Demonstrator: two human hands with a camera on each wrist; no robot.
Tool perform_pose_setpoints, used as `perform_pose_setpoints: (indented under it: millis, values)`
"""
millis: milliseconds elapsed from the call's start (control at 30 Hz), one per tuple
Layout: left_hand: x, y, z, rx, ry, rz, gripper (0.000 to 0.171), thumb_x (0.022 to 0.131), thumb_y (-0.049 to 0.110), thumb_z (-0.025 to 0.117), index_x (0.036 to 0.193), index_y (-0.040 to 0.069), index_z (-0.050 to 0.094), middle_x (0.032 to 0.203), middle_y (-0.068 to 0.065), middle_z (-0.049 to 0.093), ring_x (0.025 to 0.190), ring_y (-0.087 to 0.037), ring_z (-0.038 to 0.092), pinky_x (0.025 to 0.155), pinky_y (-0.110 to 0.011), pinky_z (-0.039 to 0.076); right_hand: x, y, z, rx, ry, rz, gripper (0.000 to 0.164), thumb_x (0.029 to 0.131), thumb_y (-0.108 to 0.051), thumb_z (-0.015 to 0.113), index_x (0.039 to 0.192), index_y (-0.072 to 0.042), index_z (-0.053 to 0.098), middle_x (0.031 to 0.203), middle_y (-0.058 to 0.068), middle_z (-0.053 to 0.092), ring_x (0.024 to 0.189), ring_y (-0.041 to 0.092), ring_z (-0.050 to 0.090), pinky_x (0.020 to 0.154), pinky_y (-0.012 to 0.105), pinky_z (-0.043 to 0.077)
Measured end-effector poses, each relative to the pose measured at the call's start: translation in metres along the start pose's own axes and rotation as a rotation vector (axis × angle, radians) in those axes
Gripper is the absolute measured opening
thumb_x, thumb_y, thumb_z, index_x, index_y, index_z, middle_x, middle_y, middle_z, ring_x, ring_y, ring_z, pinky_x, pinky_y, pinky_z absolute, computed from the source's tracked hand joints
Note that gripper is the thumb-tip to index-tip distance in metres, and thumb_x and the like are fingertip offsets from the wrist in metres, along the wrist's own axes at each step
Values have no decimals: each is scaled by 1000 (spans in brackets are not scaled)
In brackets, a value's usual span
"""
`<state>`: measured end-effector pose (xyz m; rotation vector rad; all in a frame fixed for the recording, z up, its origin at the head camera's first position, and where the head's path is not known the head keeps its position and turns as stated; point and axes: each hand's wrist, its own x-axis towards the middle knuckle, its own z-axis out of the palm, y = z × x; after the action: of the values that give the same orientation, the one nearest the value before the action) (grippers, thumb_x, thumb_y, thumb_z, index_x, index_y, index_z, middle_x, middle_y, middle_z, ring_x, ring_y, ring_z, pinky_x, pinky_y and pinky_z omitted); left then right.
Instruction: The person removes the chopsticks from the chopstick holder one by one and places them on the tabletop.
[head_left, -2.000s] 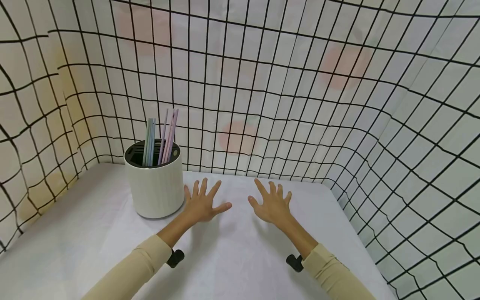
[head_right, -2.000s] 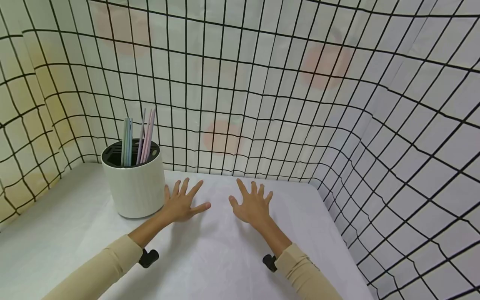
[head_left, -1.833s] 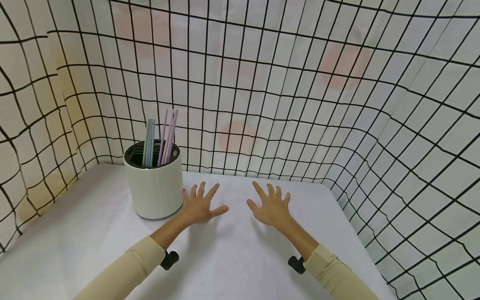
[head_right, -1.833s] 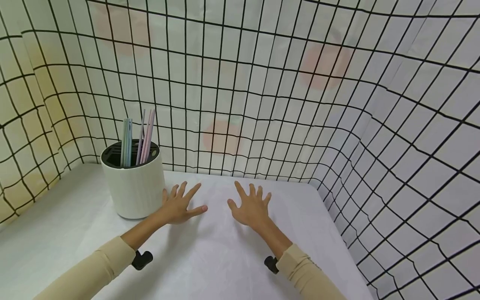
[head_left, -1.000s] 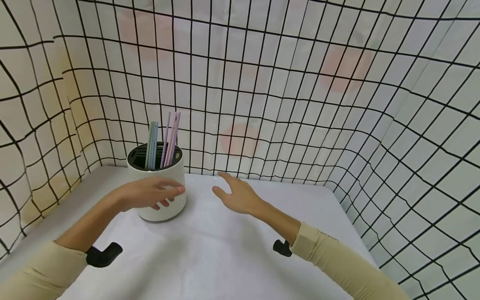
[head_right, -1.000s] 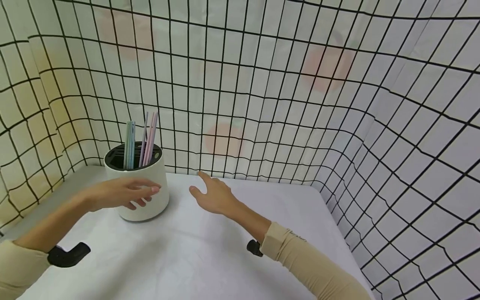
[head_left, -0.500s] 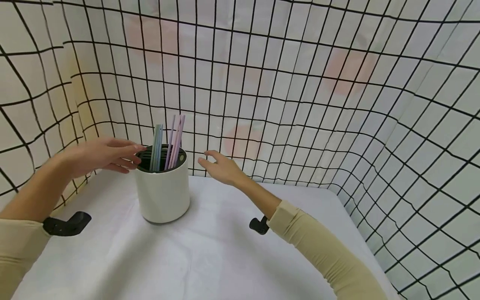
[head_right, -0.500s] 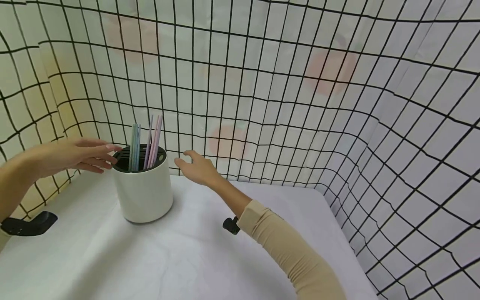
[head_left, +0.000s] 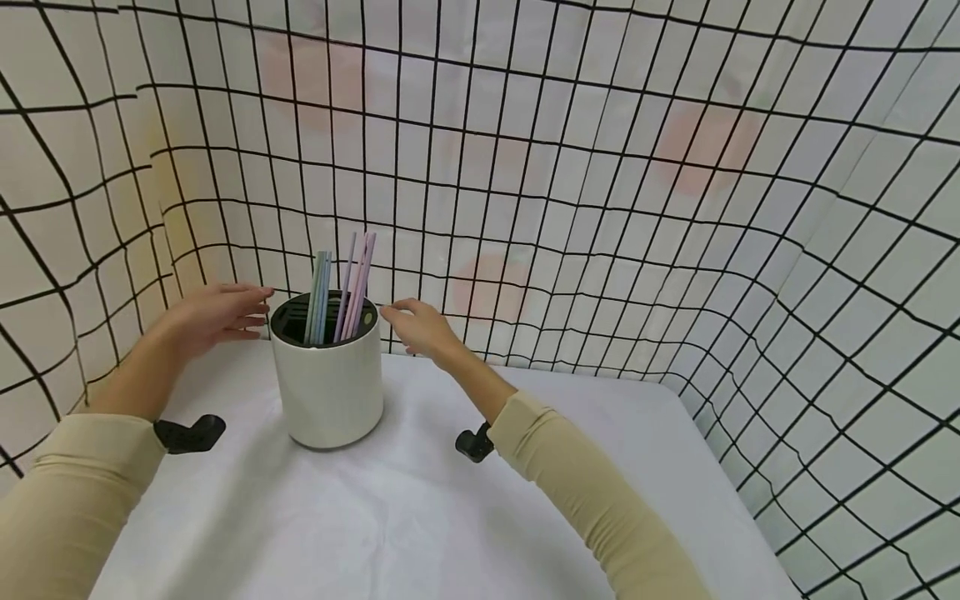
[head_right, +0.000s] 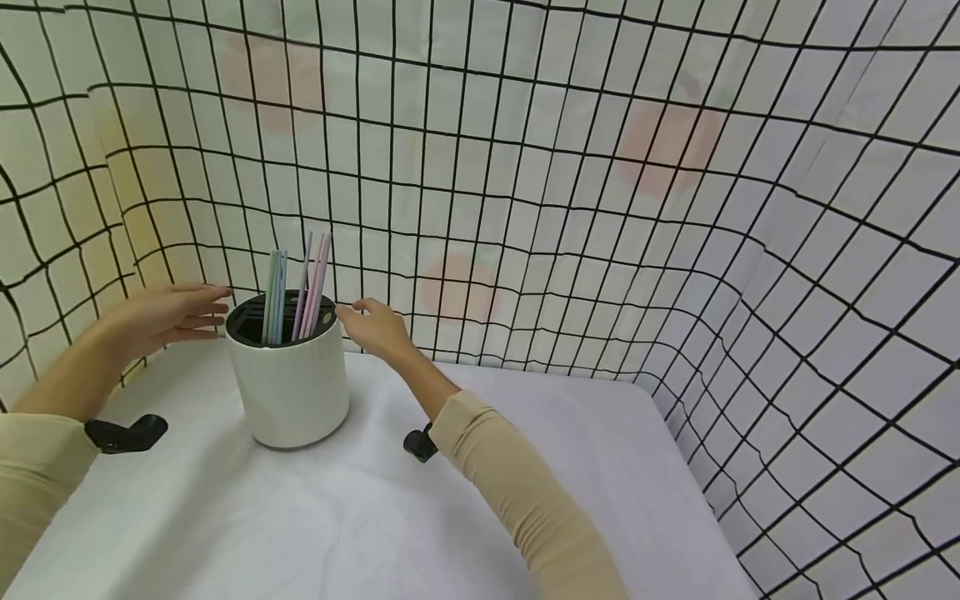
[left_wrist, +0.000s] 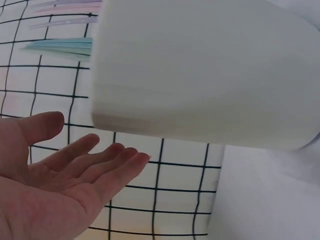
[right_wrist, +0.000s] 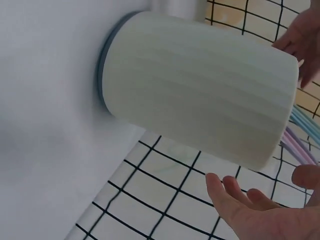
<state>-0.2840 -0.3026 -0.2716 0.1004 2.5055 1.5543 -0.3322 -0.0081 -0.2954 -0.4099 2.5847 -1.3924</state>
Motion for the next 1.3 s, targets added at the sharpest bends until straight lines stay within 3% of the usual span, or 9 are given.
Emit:
perform_pose_setpoints:
  millis: [133,300,467,567,800,1100,1200,1300]
  values:
    - [8,-9,7,-56,-18,-12,73,111,39,32,158,-11,6,162,-37,13,150,-52,22,121,-57,30,7,1,13,53,45,39,55,104,-49,49,150,-19,50,149,10,55,119,33,64,102,48,55]
    - [16,-19,19,-132,-21,-36,67,112,38,26,160,-7,11,165,-30,14,151,-51,17,123,-62,23,13,1,30,14,95,52,56,104,-52,45,151,-21,49,149,7,55,136,34,52,111,52,47]
    - [21,-26,30,-186,31,-69,70,111,46,26,160,-3,18,159,-27,28,146,-42,32,123,-61,26,16,5,39,23,117,54,57,104,-54,44,151,-23,50,152,5,53,143,34,45,116,54,41]
    - [23,-28,33,-191,64,-73,72,110,48,28,160,-2,19,156,-25,31,141,-38,35,122,-59,29,17,9,43,41,124,47,58,103,-55,44,150,-22,51,152,5,53,142,34,46,115,53,42]
    - [22,-32,33,-216,60,-76,75,109,49,31,162,0,11,164,-28,21,153,-45,21,122,-58,29,16,17,48,157,118,33,57,104,-52,46,150,-19,50,148,8,56,122,28,64,99,41,57]
    - [24,-35,30,-205,63,-90,78,108,52,32,162,0,12,163,-30,22,151,-46,25,118,-54,36,18,19,50,199,145,11,53,103,-52,49,144,-20,58,144,7,60,120,23,65,92,34,60]
    - [25,-36,28,-199,74,-94,78,108,53,33,161,-2,17,162,-30,26,149,-45,30,112,-48,47,18,20,49,209,132,4,52,103,-51,50,143,-19,59,143,7,60,119,23,65,92,34,60]
    - [26,-37,28,-185,82,-93,76,107,52,36,159,-2,23,158,-28,33,137,-38,48,102,-40,57,18,21,47,212,118,6,53,103,-50,50,144,-17,58,144,7,59,120,24,65,94,35,60]
